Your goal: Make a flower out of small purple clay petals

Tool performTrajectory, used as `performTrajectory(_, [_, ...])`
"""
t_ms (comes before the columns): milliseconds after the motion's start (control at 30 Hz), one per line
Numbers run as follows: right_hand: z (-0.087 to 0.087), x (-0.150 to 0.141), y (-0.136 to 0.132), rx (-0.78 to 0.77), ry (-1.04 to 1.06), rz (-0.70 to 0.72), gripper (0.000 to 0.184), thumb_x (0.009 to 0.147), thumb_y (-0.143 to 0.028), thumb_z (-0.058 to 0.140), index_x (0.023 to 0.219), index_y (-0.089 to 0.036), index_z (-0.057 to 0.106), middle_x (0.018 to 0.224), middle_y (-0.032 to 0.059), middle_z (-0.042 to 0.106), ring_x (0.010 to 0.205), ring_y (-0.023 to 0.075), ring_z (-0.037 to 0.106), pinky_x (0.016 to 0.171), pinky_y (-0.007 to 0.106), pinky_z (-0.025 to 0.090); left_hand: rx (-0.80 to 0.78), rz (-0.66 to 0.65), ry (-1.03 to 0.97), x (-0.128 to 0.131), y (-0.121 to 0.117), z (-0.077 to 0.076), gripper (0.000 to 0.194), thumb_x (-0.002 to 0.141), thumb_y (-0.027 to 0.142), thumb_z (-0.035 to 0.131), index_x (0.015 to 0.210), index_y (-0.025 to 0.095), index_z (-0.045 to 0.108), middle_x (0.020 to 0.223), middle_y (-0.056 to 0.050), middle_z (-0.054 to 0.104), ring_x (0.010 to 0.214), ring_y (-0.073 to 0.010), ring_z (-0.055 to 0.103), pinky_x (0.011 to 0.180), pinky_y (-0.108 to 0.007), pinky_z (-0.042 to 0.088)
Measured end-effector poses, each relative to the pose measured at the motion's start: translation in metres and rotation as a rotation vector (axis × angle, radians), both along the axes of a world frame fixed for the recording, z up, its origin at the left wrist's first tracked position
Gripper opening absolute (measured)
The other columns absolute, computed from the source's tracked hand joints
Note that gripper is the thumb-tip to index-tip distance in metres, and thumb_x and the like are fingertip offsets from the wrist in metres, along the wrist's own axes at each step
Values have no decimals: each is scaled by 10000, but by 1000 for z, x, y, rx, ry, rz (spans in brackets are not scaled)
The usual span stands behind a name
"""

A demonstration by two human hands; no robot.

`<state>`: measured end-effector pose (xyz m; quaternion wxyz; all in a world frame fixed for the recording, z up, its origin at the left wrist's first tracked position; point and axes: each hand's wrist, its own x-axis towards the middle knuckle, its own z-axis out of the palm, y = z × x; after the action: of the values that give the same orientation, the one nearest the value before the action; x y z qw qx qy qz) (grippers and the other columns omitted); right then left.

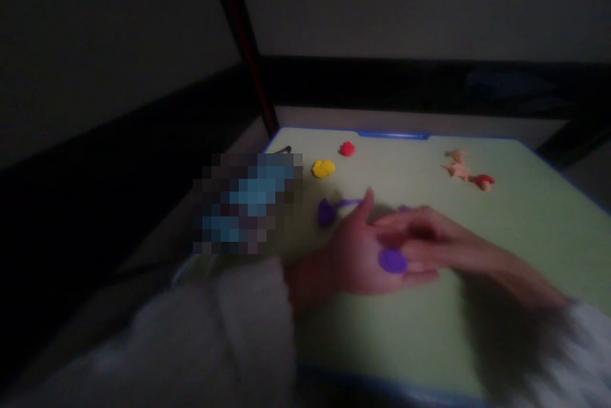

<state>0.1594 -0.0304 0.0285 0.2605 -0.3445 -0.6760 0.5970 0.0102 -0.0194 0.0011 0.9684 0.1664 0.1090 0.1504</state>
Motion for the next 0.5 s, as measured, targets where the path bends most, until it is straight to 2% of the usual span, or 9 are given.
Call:
performTrajectory(100, [1, -3, -2, 2, -65, 18, 273, 727, -379, 674, 777, -118, 613, 605, -23, 511, 516, 72, 464, 454, 175, 376, -19, 39, 28, 2, -3, 2, 853, 717, 772, 205, 1110, 114, 579, 1061, -117, 594, 1191, -316, 425, 1025, -448, 167])
performTrajectory(200, [-3, -7, -3, -15, -82, -14, 264, 715, -344, 689, 683, -112, 568, 532, -53, 433, 449, 47, 376, 397, 163, 293, -28, 51, 13, 4, -5, 3, 836, 756, 736, 167, 1141, 97, 546, 1048, -119, 595, 1151, -306, 465, 1035, -448, 152])
performTrajectory(400, [-7, -6, -2, -22, -54, -35, 292, 703, -374, 698, 660, -113, 575, 529, -48, 448, 450, 48, 382, 400, 164, 305, -9, 51, 37, 2, -2, 1, 868, 753, 734, 194, 1199, 53, 493, 1091, -144, 564, 1153, -333, 460, 1004, -489, 174])
performTrajectory(500, [-4, -2, 1, 44, -33, 17, 341, 750, -460, 628, 746, -119, 624, 531, -48, 444, 454, 49, 375, 399, 161, 312, 8, -1, 39, 0, 0, 1, 877, 705, 774, 218, 1166, 98, 533, 1096, -135, 575, 1143, -325, 480, 1023, -470, 162])
